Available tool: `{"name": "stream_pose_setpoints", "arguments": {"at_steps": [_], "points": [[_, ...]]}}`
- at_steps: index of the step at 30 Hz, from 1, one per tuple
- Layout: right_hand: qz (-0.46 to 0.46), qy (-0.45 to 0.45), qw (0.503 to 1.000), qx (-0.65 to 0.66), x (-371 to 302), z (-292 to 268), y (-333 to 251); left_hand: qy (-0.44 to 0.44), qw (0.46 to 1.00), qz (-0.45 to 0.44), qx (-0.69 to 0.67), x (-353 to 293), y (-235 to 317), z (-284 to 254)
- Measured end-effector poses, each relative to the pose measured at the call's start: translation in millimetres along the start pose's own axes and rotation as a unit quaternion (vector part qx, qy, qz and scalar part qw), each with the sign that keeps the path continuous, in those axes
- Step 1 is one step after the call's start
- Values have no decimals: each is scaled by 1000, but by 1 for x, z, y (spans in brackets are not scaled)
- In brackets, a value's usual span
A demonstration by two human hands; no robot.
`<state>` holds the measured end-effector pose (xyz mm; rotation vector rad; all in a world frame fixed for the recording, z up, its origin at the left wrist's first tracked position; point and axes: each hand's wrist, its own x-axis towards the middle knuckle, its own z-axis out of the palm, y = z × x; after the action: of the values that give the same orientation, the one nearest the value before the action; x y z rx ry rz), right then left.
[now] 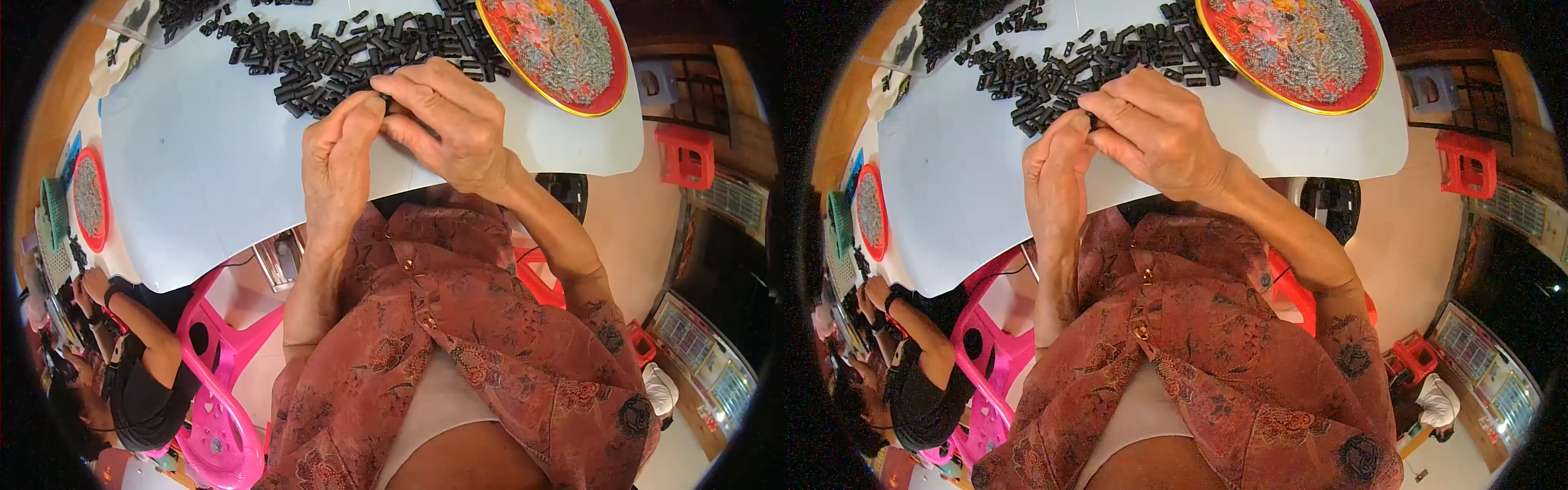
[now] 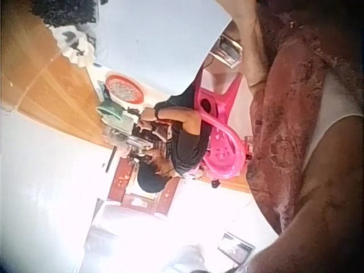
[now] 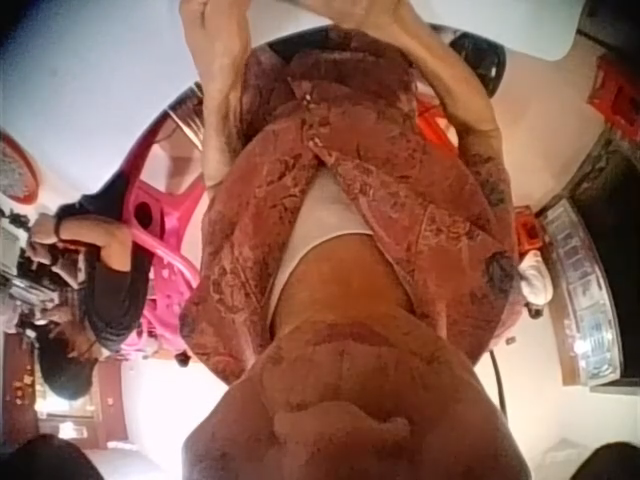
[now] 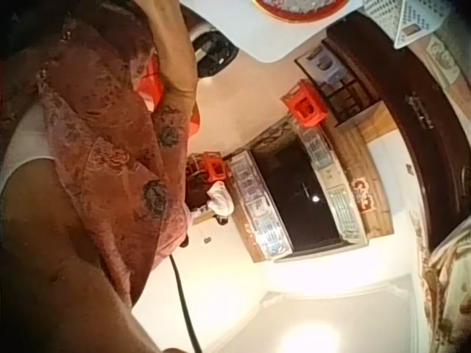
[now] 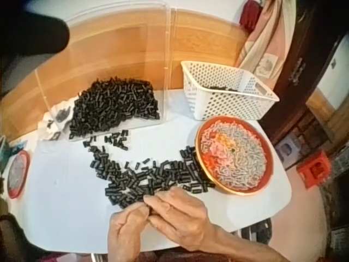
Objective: The person assembles plastic cord locks by picking up springs from a plate and inserting them into plastic components by hand.
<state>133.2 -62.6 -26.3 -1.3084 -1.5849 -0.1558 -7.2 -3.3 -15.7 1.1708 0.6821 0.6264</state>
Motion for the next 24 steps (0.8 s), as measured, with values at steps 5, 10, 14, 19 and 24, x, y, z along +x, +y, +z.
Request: {"name": "stream_pose_setpoints", "arguments": {"at_steps": [5, 10, 14, 19, 24], "points": [[-16, -10, 1000, -20, -3, 1, -2, 43, 995, -12, 93, -2, 3, 6], [-5, -35, 999, -28, -3, -4, -3, 17, 990, 82, 117, 1, -2, 8], [-12, -71, 997, -24, -1, -20, -1, 7, 980, 106, 167, -2, 2, 12], [45, -45, 998, 21, 11, -40, 0, 33, 991, 87, 94, -4, 0, 11], [77, 18, 993, -84, 79, -93, 49, 2, 991, 99, 90, -7, -5, 6]]}}
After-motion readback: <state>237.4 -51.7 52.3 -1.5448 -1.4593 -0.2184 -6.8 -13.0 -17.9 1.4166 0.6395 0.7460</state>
